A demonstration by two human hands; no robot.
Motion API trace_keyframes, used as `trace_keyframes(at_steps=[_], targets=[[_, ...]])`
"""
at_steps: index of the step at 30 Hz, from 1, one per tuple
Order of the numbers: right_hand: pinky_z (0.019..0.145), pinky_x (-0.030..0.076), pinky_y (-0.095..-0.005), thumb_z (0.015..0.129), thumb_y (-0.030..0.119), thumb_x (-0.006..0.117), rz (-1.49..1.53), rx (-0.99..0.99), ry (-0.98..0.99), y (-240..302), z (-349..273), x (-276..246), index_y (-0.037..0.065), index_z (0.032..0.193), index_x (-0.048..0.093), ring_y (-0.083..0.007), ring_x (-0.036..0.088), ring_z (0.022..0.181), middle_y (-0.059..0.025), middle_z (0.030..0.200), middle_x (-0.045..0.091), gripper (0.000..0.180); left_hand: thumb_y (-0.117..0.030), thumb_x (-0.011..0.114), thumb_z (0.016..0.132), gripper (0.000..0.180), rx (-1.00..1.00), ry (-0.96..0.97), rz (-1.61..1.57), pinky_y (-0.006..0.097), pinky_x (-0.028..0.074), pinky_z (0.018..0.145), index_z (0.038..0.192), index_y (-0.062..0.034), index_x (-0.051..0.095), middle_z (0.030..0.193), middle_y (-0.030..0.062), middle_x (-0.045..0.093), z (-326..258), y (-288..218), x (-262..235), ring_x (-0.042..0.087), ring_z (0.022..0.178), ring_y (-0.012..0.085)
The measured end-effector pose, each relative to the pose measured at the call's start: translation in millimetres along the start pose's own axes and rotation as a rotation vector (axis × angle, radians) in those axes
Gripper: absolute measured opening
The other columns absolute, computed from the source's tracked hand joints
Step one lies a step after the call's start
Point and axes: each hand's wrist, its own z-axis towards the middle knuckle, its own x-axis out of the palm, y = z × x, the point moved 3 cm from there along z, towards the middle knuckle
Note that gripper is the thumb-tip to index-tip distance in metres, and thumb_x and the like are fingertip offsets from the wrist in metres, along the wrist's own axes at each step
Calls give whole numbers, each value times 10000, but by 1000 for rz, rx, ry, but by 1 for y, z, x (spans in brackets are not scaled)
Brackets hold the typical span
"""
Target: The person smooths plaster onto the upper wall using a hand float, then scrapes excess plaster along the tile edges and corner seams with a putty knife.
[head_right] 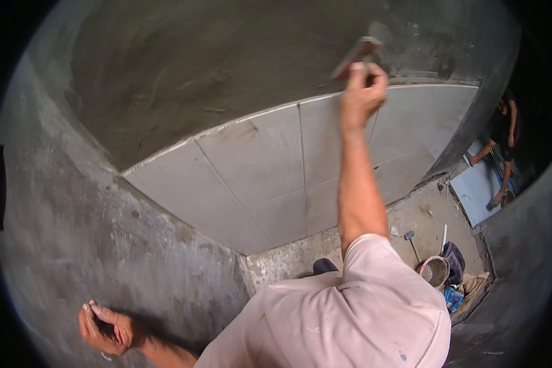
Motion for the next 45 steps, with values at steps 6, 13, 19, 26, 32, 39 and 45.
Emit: trace_keyframes(at_steps=[6, 13, 19, 26, 32, 39, 45], targets=[[796, 525, -316, 896, 195, 803, -87, -219, 288, 22, -50, 42, 4, 1043, 713, -175, 644, 895, -77, 993, 686, 258, 149, 632, 917, 149, 7, 2, 44, 339, 677, 718, 1063, 169, 623, 1018, 290, 649, -2, 6, 9, 670, 882, 320], [708, 500, -348, 757, 46, 763, -61, -953, 662, 71, -107, 59, 64, 1037, 703, -239, 620, 820, -62, 920, 633, 287, 129, 644, 922, 147, -17, 62, 101, 313, 669, 709, 1069, 129, 639, 1023, 251, 654, -7, 7, 8, 666, 869, 281], [716, 490, -328, 803, 70, 694, -106, -1396, 891, 80, -116, 66, 68, 1022, 697, -186, 605, 852, -17, 978, 605, 219, 150, 649, 908, 169, -40, 50, 72, 297, 670, 714, 1076, 133, 644, 1021, 244, 653, -5, 7, 2, 678, 857, 265], [706, 505, -343, 809, 61, 695, -70, -1324, 694, 112, -115, 96, 50, 1028, 697, -201, 621, 892, -34, 956, 605, 219, 173, 657, 892, 180, -64, 31, 46, 308, 674, 745, 1067, 138, 645, 1026, 242, 657, -8, 10, 1, 699, 847, 261], [725, 466, -310, 826, 86, 670, -17, -1467, 993, 141, -180, 110, 56, 999, 685, -173, 588, 892, -18, 956, 575, 176, 147, 651, 902, 165, -41, 50, 30, 293, 672, 721, 1060, 102, 647, 1014, 229, 637, -9, 13, 1, 690, 849, 253], [769, 504, -325, 838, 81, 662, -72, -1556, 1091, 169, -230, 144, 66, 977, 662, -194, 578, 918, -31, 975, 565, 139, 184, 658, 881, 160, -71, 2, -70, 341, 684, 728, 1034, 144, 639, 1012, 257, 643, -11, 18, -4, 710, 815, 277], [774, 536, -349, 793, 61, 684, -55, -1570, 1095, 183, -246, 146, 58, 937, 645, -223, 588, 881, -51, 949, 561, 150, 163, 665, 887, 158, -47, 91, -74, 331, 665, 708, 1042, 148, 642, 1004, 274, 655, -9, 23, -12, 728, 805, 287]])
